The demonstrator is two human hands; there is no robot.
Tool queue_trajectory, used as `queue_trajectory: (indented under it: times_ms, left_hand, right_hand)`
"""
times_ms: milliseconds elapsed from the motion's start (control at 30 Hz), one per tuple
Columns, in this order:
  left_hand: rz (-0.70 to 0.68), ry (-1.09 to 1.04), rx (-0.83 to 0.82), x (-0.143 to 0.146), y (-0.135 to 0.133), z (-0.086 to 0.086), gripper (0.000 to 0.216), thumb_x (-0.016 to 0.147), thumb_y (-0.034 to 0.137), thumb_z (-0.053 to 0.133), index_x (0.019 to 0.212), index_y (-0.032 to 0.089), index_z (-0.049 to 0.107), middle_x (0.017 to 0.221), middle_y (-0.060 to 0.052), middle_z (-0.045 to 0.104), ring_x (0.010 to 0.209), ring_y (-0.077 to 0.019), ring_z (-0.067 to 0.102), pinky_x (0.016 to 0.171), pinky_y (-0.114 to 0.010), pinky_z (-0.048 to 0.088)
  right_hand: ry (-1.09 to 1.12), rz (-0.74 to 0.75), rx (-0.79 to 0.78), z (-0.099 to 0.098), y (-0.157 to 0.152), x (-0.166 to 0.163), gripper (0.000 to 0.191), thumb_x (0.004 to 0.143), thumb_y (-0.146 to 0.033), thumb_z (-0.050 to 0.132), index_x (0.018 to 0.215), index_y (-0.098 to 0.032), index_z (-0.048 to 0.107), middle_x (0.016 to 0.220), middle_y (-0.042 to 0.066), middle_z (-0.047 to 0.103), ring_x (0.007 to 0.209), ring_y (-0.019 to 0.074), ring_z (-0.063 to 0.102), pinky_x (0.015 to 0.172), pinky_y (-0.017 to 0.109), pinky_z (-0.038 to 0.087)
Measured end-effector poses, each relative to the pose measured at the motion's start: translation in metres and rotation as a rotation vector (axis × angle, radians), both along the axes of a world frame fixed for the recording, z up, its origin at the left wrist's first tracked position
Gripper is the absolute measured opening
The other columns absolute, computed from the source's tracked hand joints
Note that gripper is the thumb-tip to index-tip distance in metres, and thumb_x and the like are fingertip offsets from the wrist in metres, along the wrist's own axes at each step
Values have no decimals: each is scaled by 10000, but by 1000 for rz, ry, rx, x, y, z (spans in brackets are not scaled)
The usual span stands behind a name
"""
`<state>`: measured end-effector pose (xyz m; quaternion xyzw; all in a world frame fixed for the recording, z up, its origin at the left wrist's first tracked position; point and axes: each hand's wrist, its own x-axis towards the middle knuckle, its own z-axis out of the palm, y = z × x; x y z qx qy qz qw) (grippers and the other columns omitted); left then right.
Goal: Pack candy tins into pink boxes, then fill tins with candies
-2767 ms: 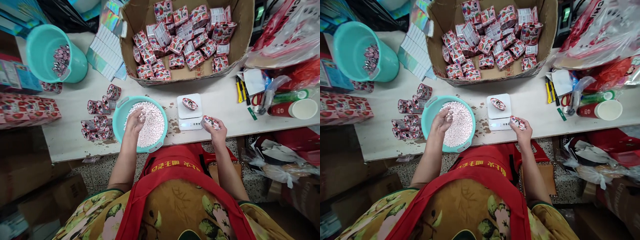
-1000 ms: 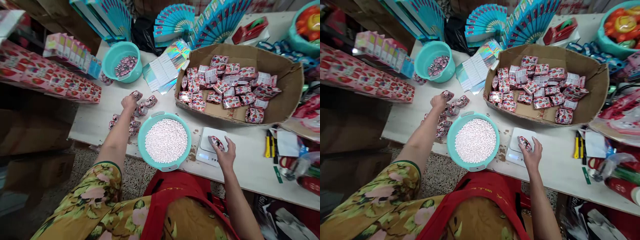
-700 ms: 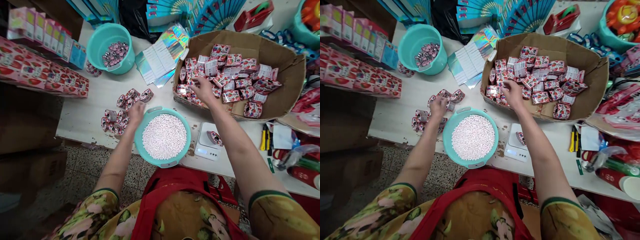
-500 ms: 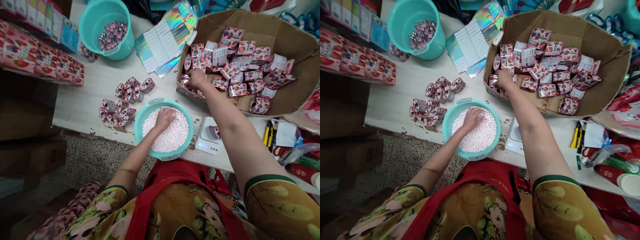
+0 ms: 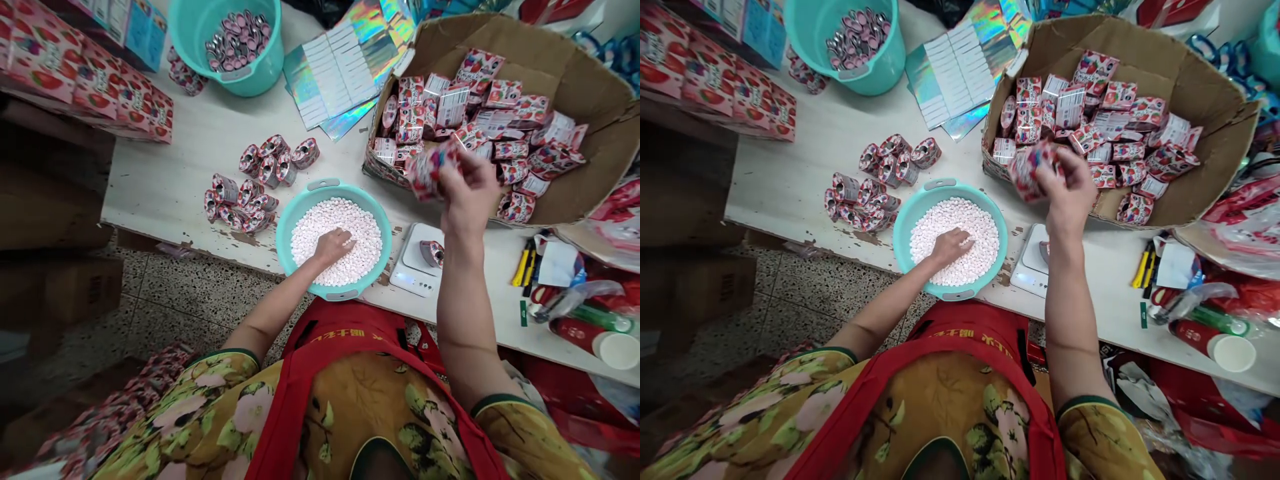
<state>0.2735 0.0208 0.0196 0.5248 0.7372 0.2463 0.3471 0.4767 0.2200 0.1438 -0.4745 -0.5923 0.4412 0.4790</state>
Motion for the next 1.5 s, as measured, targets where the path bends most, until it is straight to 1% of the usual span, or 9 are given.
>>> queue_trajectory:
  times_ms: [167,300,400,500,733,967,1167,1333,1500]
  left_hand:
    - [578,-644,23,-10,0,29,396,770,547,751,745,192,577,635,33,535,518,-109,485,515,-240,386]
    - [682,-1010,171,-8,-1,70,397,796,539,751,797,202,541,645,40,523,457,-74,446,447,-210,334]
    - [675,-1135,269,0,0,88,358,828,519,708,828,206,534,733,5,600,528,-99,544,487,-226,413]
    - [724,-1155,302,9,4,90,342,788,456,752,881,215,529,834,2,649,637,-126,629,588,-260,500]
    - [825,-1089,362,17,16,86,450,755,491,807,773,214,453,650,77,487,516,-73,504,608,-251,489]
    - [780,-992,390,16,22,85,400,813,512,775,831,214,508,717,47,592,596,-100,586,619,-243,481]
    - [733,-933,418,13,27,79,420,782,496,818,808,214,509,639,81,498,512,-76,504,576,-232,445]
    - [700,-902,419,20,31,90,483,804,536,795,748,214,440,634,78,476,524,-77,506,579,-235,451]
    - [717,-953,410,28,36,97,462,838,548,763,811,228,432,629,84,496,517,-84,501,568,-240,450]
  right_hand:
    - [-127,160,-289,-26,-134,-6,561,634,-426,918,1120,-235,715,1049,25,702,948,203,685,940,424,572]
    - [-304,327,-314,-43,-177,-35,420,691,-399,876,1033,-216,715,1045,65,706,1000,243,676,958,436,551]
    - [-373,396,-305,-44,-185,-54,394,756,-303,800,1113,-224,650,1115,61,725,1046,252,691,961,423,548]
    - [-451,383,-321,-43,-187,-66,572,748,-226,754,1282,-247,549,1182,52,732,1078,268,707,954,421,552]
    - [-557,357,-267,-48,-187,-77,795,745,-216,725,1477,-242,414,1201,102,726,996,297,725,864,432,580]
    - [-524,323,-180,-45,-182,-78,722,768,-166,698,1445,-250,463,1225,75,706,1098,281,692,937,451,577]
    - [-479,259,-196,-49,-185,-84,824,776,-139,699,1523,-242,366,1183,78,711,1083,275,678,944,460,579]
    - [-478,254,-199,-43,-182,-84,810,784,-108,669,1519,-253,362,1195,67,706,1102,264,664,979,456,565]
    - [-460,264,-204,-35,-177,-76,802,785,-113,682,1513,-249,373,1247,73,692,1143,265,656,1001,461,555]
